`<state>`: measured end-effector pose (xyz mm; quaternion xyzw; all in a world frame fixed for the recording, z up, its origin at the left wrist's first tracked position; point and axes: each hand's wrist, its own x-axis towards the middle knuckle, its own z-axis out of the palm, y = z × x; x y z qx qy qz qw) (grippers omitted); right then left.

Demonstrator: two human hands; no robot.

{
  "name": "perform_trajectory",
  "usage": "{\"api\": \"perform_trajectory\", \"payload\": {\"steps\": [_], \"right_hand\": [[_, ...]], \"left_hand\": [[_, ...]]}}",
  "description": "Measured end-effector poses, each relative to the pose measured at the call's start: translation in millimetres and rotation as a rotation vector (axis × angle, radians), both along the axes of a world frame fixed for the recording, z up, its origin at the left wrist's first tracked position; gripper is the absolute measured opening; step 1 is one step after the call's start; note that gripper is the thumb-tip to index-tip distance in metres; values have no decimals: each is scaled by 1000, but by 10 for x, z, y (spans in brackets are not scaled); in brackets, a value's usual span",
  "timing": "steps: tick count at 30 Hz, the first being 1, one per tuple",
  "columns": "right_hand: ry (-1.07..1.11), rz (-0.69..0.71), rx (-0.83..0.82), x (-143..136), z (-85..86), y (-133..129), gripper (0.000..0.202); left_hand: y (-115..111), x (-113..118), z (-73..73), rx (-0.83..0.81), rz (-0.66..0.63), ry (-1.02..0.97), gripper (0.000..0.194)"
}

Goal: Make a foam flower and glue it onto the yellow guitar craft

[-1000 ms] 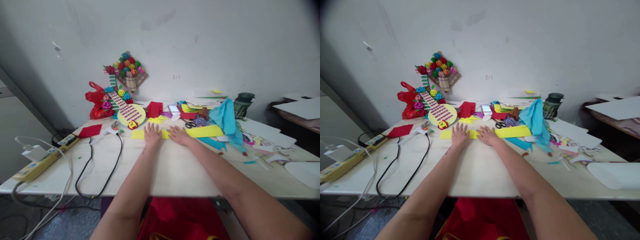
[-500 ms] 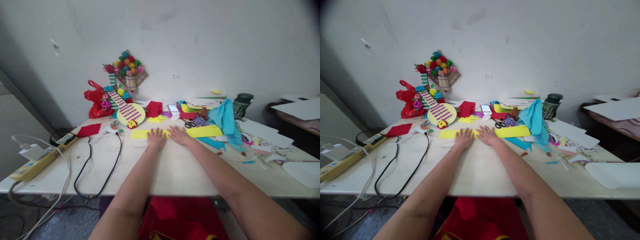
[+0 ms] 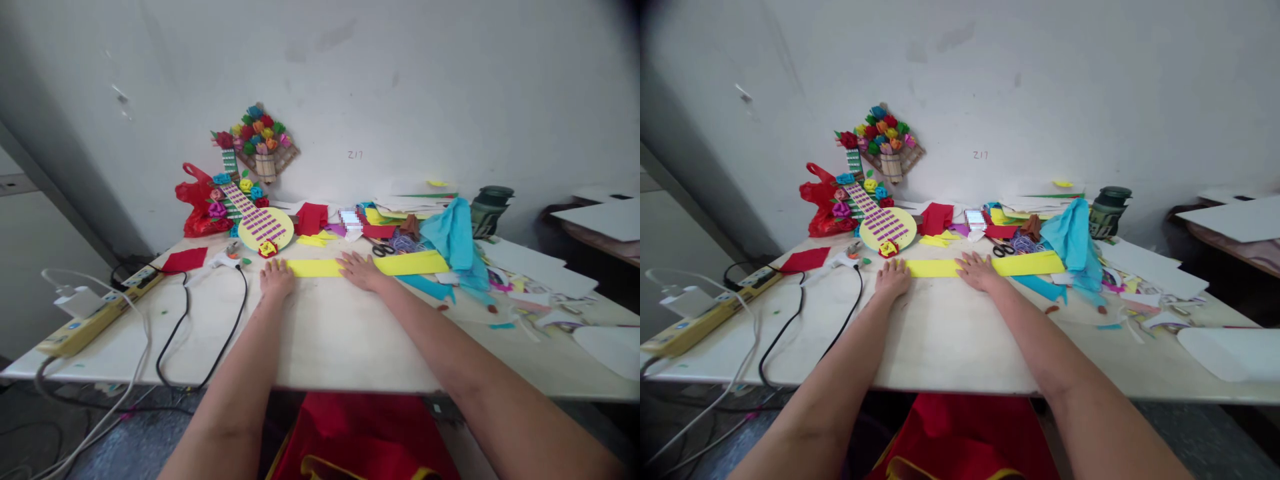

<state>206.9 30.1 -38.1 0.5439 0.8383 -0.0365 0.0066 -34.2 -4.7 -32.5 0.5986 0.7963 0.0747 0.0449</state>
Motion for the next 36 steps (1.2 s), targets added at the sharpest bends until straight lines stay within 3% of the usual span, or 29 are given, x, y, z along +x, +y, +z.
{"api": "perform_trajectory", "payload": {"steps": [5,14,21,25,31,36], "right_hand": [[-3,6,-2,3,-6,16,57],[-31,38,94,8,-34,46,58],[26,220,95,-465,205,-27,59],[10,182,-25,-721,116,-64,60],[30,181,-20,-750,13,-93,59],[56,178,-27,-743,26,-90,60]], "left_hand": [[-4,-122,9,51,64,-8,55],[8,-108,-16,42,83,18,56],[9,-85,2,21,99,-9,57],[8,-84,1,-4,96,-36,57],[-13,-87,-9,82,115,-15,54],[-11,-46,-3,181,-9,13,55]]}}
